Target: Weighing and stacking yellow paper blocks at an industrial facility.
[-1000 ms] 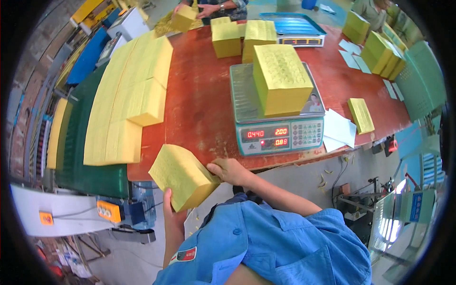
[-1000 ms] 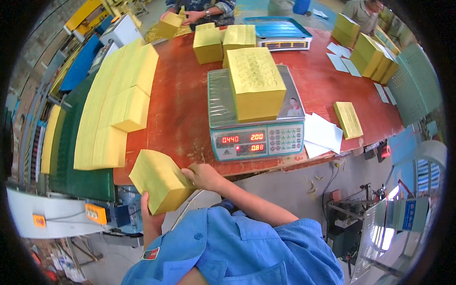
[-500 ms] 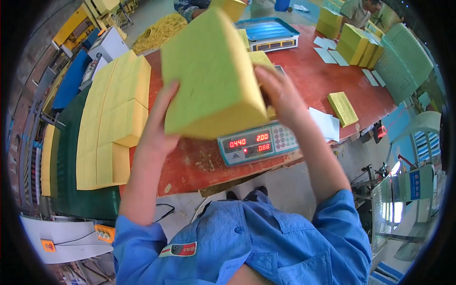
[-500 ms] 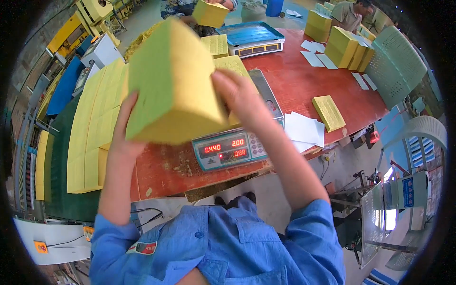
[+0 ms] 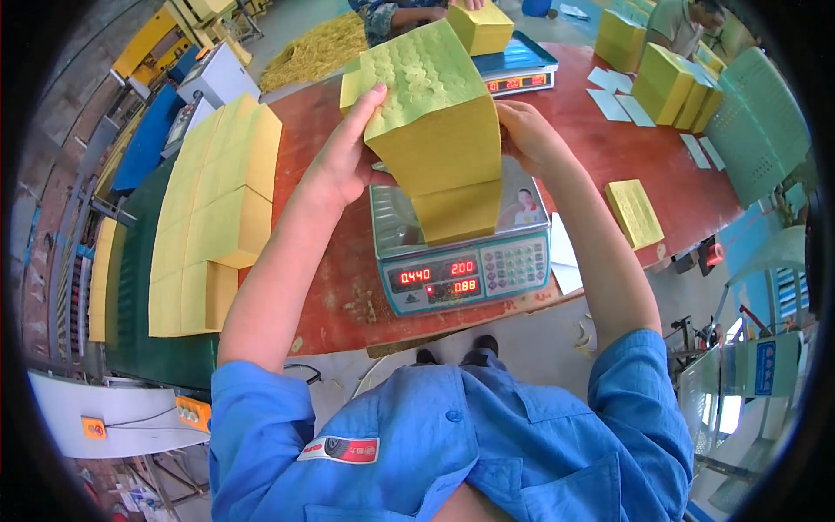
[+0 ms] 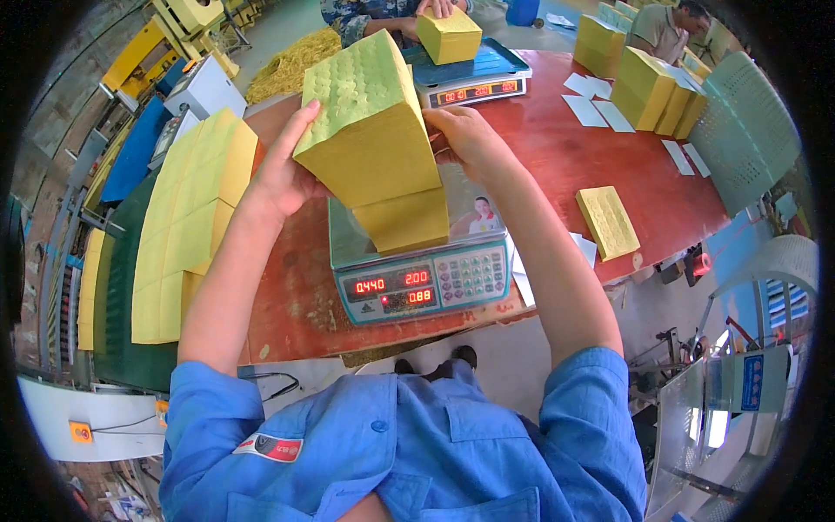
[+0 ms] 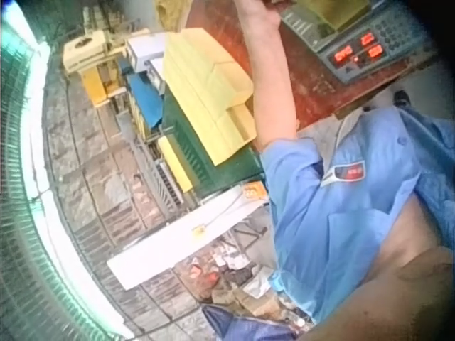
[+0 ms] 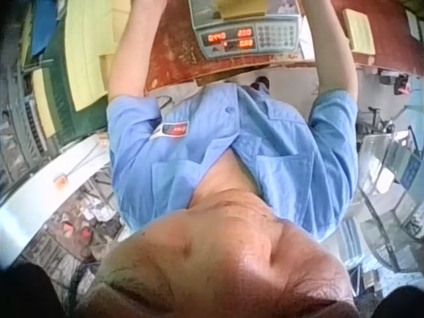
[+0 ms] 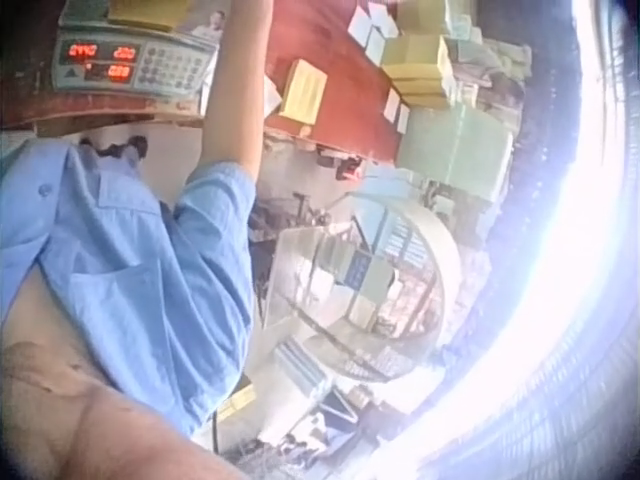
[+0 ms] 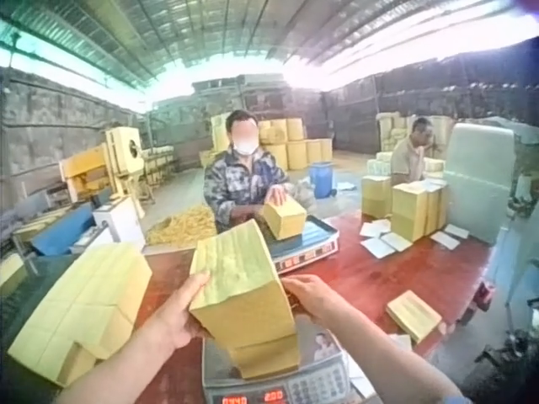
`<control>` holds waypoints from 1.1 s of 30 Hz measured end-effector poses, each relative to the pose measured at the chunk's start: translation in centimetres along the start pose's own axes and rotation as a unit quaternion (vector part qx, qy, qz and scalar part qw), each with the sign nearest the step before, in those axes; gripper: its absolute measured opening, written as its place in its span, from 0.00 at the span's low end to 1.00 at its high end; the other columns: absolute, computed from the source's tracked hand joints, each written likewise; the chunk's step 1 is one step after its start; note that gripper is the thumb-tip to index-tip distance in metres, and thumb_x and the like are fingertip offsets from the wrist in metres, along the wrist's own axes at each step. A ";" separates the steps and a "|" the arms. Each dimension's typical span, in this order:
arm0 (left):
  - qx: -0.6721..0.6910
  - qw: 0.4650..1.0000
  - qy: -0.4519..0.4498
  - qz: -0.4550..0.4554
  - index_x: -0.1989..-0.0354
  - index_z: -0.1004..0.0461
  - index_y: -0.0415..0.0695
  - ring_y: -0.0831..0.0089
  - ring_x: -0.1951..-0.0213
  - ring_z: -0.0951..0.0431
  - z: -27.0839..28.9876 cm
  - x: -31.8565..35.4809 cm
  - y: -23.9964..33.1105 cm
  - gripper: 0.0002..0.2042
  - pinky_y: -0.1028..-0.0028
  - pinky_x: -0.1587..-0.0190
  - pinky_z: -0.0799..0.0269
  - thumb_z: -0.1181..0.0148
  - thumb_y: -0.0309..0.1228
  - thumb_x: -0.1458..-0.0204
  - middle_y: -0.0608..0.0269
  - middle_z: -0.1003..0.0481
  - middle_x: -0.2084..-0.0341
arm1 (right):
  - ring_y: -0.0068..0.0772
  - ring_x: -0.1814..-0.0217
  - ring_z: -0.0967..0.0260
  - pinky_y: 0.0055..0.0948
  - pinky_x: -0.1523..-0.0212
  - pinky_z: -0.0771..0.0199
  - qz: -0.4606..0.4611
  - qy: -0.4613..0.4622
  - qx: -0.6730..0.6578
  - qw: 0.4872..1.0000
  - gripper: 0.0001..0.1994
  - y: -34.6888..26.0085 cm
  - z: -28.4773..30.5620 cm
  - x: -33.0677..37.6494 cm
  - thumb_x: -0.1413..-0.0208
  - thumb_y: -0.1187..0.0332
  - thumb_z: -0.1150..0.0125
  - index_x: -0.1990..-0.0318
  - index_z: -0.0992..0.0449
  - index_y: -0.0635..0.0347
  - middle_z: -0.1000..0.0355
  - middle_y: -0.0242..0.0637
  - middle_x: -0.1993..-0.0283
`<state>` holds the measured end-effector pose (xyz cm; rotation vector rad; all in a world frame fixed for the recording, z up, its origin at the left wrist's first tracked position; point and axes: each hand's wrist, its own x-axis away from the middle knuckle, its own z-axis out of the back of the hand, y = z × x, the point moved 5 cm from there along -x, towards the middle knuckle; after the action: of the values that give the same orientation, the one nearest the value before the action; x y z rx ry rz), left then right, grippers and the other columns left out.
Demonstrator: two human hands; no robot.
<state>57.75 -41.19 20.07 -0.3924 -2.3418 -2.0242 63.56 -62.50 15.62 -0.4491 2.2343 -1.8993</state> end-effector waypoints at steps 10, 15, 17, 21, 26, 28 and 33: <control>-0.056 0.998 0.018 0.009 0.35 0.39 0.50 0.59 0.41 0.33 -0.6 -0.3 -0.7 0.40 0.46 0.53 0.26 0.49 0.65 0.50 0.56 0.35 0.41 | 0.21 0.69 0.29 0.21 0.68 0.30 -0.003 0.002 -0.020 1.000 0.15 1.1 0.7 -0.1 0.37 0.62 0.50 0.55 0.21 0.63 0.24 0.32 0.65; -0.065 0.998 0.026 0.005 0.35 0.39 0.49 0.61 0.42 0.32 -0.5 -0.3 -0.8 0.40 0.51 0.56 0.24 0.50 0.66 0.50 0.56 0.33 0.42 | 0.22 0.68 0.30 0.22 0.67 0.33 0.016 0.014 0.008 1.000 0.15 1.9 1.1 -0.7 0.37 0.62 0.50 0.55 0.21 0.64 0.24 0.33 0.64; -0.074 0.997 0.038 0.001 0.35 0.38 0.49 0.63 0.43 0.31 -0.4 0.0 -0.7 0.40 0.54 0.57 0.23 0.51 0.66 0.49 0.57 0.31 0.43 | 0.22 0.68 0.31 0.22 0.67 0.34 0.016 0.017 0.031 0.999 0.16 2.2 1.2 -1.0 0.37 0.62 0.49 0.54 0.21 0.64 0.24 0.33 0.63; -0.131 0.988 0.071 -0.028 0.37 0.35 0.48 0.68 0.50 0.26 0.9 -0.5 -1.3 0.41 0.61 0.57 0.24 0.57 0.69 0.48 0.58 0.27 0.49 | 0.23 0.64 0.32 0.23 0.65 0.34 0.052 0.018 0.046 0.997 0.17 2.9 1.5 -1.0 0.38 0.60 0.47 0.50 0.22 0.62 0.23 0.33 0.58; -0.032 0.978 0.149 -0.143 0.35 0.38 0.46 0.67 0.45 0.30 3.5 -2.4 -5.2 0.36 0.62 0.47 0.32 0.66 0.64 0.39 0.58 0.31 0.43 | 0.29 0.46 0.32 0.31 0.48 0.35 0.063 0.036 -0.012 0.997 0.26 4.1 1.5 -0.1 0.36 0.51 0.51 0.39 0.30 0.59 0.29 0.36 0.44; 0.010 0.978 0.135 -0.161 0.35 0.39 0.45 0.67 0.43 0.31 3.6 -4.4 -7.5 0.34 0.63 0.47 0.32 0.65 0.60 0.38 0.58 0.32 0.42 | 0.31 0.39 0.37 0.33 0.42 0.39 0.091 0.059 -0.041 0.993 0.28 5.5 2.4 -0.9 0.36 0.47 0.54 0.36 0.34 0.57 0.34 0.37 0.39; 0.089 0.983 0.128 -0.100 0.33 0.43 0.43 0.68 0.42 0.32 1.7 -7.8 -10.5 0.28 0.66 0.45 0.31 0.56 0.49 0.35 0.58 0.34 0.40 | 0.32 0.29 0.46 0.37 0.33 0.46 0.005 0.104 -0.078 0.991 0.34 7.3 1.6 -2.8 0.35 0.40 0.61 0.30 0.42 0.53 0.44 0.38 0.29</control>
<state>63.44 -42.19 8.20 0.1078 -2.4516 -1.7876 65.86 -61.99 8.02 -0.2701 2.5248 -1.8510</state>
